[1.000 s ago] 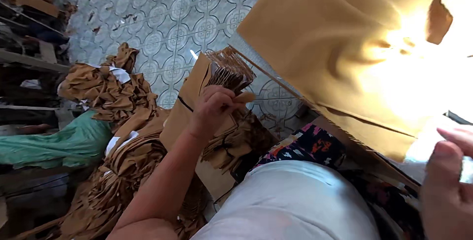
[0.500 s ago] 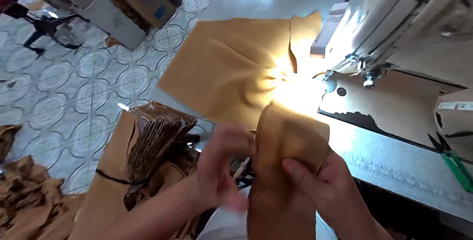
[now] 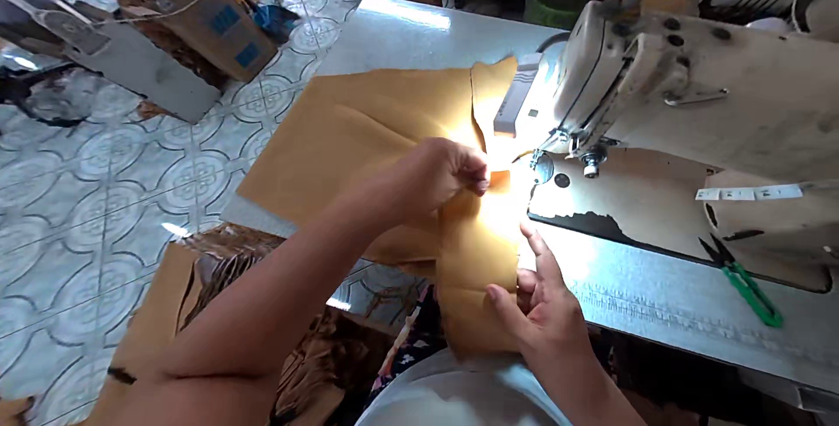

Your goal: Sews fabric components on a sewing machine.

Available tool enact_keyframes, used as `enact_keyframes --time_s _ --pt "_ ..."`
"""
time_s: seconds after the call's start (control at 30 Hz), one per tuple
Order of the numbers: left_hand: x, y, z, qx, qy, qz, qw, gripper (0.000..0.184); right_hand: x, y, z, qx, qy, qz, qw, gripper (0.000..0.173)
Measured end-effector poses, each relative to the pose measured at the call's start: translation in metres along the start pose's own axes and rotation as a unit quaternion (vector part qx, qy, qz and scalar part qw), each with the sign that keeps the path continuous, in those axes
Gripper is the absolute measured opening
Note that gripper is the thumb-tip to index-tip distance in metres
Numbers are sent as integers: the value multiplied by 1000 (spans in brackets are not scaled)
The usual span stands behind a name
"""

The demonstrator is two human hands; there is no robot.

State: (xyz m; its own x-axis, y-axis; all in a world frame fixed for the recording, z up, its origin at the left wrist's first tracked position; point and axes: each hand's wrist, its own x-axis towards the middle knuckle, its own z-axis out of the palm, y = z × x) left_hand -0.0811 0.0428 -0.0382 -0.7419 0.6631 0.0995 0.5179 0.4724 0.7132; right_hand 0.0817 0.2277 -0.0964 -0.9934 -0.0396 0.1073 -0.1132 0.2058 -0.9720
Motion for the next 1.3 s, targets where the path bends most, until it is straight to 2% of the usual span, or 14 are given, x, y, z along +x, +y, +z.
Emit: enact_keyframes --time_s 0.07,0.17,0.23,0.3,0.43,0.8,1.07,1.2,1.3 --pt "20 -1 12 85 9 11 996 14 9 6 1 -86 9 -18 996 55" --pt "47 -23 45 141 52 82 985 15 26 16 -1 -150 3 31 988 43" --pt "53 -37 65 159 56 78 983 18 34 21 -3 -137 -14 99 986 46" --pt "50 -45 78 155 84 77 981 21 33 22 -5 -127 -22 131 983 51" --pt "36 -44 84 129 128 96 979 19 23 23 -4 -154 -17 118 981 57" --pt "38 -45 89 155 161 115 968 18 18 24 -2 -188 -2 97 977 54" --pt "37 -43 89 180 138 111 968 21 19 23 -3 -188 -10 104 977 55" --pt "29 -19 85 305 67 88 946 24 20 20 -3 -187 -22 109 976 58" --pt "16 -17 97 345 63 95 932 31 16 21 -1 -212 -15 89 973 58"
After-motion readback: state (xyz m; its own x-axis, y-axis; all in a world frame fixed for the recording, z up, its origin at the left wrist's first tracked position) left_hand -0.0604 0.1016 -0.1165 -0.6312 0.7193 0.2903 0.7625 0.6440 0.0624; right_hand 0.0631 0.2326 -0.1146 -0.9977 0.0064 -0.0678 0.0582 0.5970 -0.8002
